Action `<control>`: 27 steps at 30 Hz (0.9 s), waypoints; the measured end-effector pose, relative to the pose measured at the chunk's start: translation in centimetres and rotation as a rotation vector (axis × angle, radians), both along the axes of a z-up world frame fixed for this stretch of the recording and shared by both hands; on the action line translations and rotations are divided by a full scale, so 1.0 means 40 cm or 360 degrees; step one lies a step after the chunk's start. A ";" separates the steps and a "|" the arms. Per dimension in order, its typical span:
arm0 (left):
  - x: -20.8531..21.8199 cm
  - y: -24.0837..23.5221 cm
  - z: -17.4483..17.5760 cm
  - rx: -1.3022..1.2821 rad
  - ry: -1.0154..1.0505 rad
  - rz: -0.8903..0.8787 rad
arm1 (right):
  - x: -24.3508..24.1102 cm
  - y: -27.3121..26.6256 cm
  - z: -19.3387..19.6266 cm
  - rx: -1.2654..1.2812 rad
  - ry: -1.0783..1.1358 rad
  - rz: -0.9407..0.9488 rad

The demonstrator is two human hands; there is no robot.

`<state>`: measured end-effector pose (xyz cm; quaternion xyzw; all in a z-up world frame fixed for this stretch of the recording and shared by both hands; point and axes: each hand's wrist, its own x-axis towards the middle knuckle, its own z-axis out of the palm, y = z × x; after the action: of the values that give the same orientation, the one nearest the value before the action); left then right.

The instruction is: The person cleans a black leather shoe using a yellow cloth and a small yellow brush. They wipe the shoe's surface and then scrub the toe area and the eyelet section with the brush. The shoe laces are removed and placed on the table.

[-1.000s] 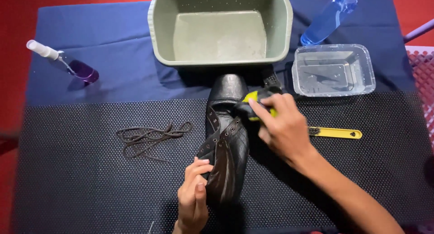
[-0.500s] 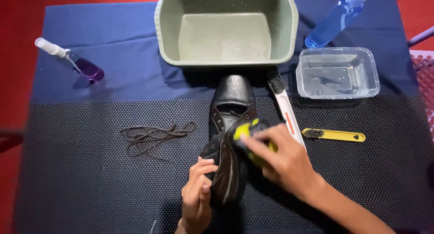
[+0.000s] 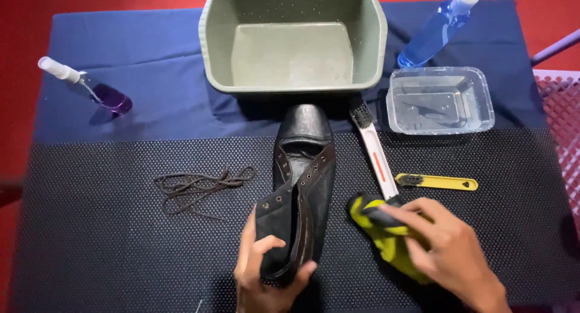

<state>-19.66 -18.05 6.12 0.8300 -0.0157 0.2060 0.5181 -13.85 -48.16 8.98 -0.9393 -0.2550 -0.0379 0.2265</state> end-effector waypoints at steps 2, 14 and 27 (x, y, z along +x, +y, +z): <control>-0.014 -0.003 -0.028 0.0125 0.0036 0.0115 | -0.002 -0.040 -0.004 -0.0204 0.0335 -0.0390; 0.047 0.214 0.108 -0.0696 -0.0208 -0.0569 | -0.013 -0.098 0.008 0.0083 0.0319 -0.0445; 0.254 0.436 0.139 0.0171 0.0526 -0.1376 | 0.127 0.013 -0.029 -0.0486 -0.0628 -0.0379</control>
<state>-9.49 -0.61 11.67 0.7947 -0.2881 -0.1650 0.5081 -8.78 -47.64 7.82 -0.9604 -0.1846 -0.2076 0.0223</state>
